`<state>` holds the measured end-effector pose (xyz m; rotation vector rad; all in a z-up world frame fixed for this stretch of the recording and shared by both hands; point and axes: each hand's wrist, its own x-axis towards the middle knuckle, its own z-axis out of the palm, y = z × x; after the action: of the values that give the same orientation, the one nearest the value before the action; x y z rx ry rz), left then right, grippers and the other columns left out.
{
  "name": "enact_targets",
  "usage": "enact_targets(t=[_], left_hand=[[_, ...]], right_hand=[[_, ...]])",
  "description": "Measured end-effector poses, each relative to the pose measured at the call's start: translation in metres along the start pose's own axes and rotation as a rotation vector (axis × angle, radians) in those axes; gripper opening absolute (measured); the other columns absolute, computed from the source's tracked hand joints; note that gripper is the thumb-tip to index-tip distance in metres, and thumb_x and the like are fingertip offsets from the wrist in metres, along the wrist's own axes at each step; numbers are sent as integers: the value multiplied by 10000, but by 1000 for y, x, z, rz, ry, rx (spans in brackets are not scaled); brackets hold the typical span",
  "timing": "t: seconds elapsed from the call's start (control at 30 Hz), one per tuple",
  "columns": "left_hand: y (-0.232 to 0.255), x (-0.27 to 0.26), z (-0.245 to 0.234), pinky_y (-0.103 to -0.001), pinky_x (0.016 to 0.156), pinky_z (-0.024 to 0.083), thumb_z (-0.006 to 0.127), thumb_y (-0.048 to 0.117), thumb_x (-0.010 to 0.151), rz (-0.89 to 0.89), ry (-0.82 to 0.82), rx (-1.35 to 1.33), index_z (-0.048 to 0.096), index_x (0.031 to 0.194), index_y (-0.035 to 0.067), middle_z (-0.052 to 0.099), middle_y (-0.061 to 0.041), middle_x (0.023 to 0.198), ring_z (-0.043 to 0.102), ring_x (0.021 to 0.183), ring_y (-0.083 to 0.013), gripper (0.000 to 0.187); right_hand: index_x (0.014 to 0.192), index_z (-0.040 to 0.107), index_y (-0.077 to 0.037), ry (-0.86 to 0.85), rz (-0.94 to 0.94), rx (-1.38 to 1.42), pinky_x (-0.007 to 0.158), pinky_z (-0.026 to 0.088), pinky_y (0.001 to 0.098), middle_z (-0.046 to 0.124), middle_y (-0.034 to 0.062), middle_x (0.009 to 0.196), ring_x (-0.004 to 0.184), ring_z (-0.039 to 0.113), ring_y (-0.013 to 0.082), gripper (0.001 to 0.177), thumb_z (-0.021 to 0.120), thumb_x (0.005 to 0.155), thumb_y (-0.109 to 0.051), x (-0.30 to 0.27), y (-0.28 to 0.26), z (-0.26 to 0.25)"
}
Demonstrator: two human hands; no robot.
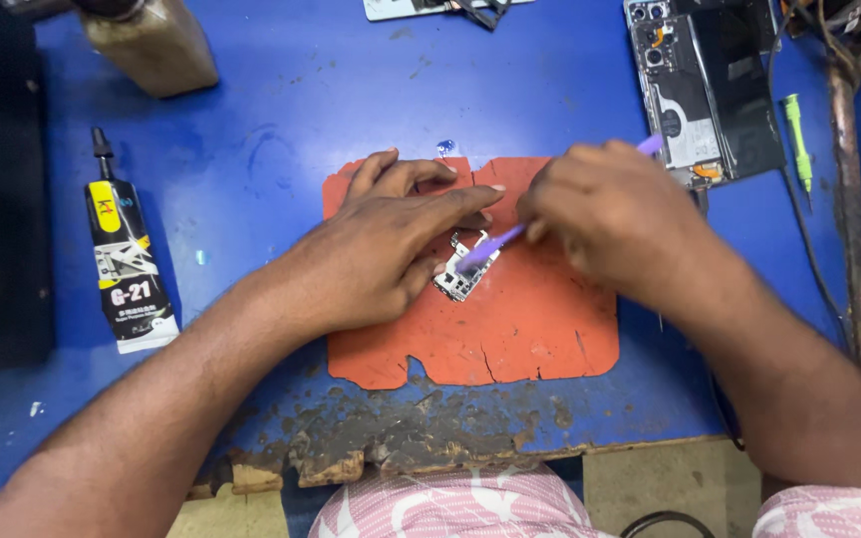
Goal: The person uses a purple toothbrush to scrub a small electronic component placed on a red mat. The hands repeatedly brush the component's surface and edges throughout the clip.
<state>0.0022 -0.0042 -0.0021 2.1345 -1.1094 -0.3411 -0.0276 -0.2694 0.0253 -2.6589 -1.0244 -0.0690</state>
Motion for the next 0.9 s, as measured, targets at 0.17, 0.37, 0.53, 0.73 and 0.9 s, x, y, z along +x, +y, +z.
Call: enact_targets(t=[0.17, 0.37, 0.53, 0.73, 0.9], left_hand=[[-2, 1, 1, -595, 1202, 173, 671, 111, 895, 24, 7, -6, 436, 1514, 193, 685, 22, 1333, 440, 1403, -288, 667], [-3, -1, 0, -579, 1195, 219, 681, 113, 901, 27, 42, 16, 462, 1515, 191, 632, -73, 1362, 444, 1399, -307, 657], [-4, -2, 4, -596, 1178, 217, 671, 102, 890, 40, 45, 19, 490, 1492, 178, 625, -98, 1349, 451, 1390, -314, 634], [-6, -2, 4, -592, 1183, 233, 662, 102, 903, 63, 68, 23, 502, 1478, 157, 649, -87, 1342, 462, 1396, -309, 599], [-8, -3, 7, -587, 1185, 243, 664, 123, 925, 74, 76, 22, 520, 1464, 145, 656, -81, 1339, 467, 1393, -306, 558]], right_hand=[[891, 715, -101, -17, -37, 78, 753, 480, 425, 691, 51, 898, 868, 654, 293, 177, 729, 734, -20, 5, -4, -6], [841, 698, -109, 12, -58, 32, 776, 499, 427, 684, 34, 862, 871, 673, 276, 157, 714, 730, 1, 11, -7, -8], [879, 709, -109, 10, 20, -5, 758, 485, 424, 700, 35, 905, 865, 660, 278, 140, 741, 779, -16, 3, -2, -5], [880, 708, -117, -2, -49, 55, 739, 477, 427, 685, 43, 874, 859, 662, 278, 174, 749, 738, -27, 6, -7, -6], [879, 696, -116, -4, -32, -5, 752, 479, 428, 683, 43, 875, 860, 656, 283, 170, 766, 745, -39, 6, -9, -5]])
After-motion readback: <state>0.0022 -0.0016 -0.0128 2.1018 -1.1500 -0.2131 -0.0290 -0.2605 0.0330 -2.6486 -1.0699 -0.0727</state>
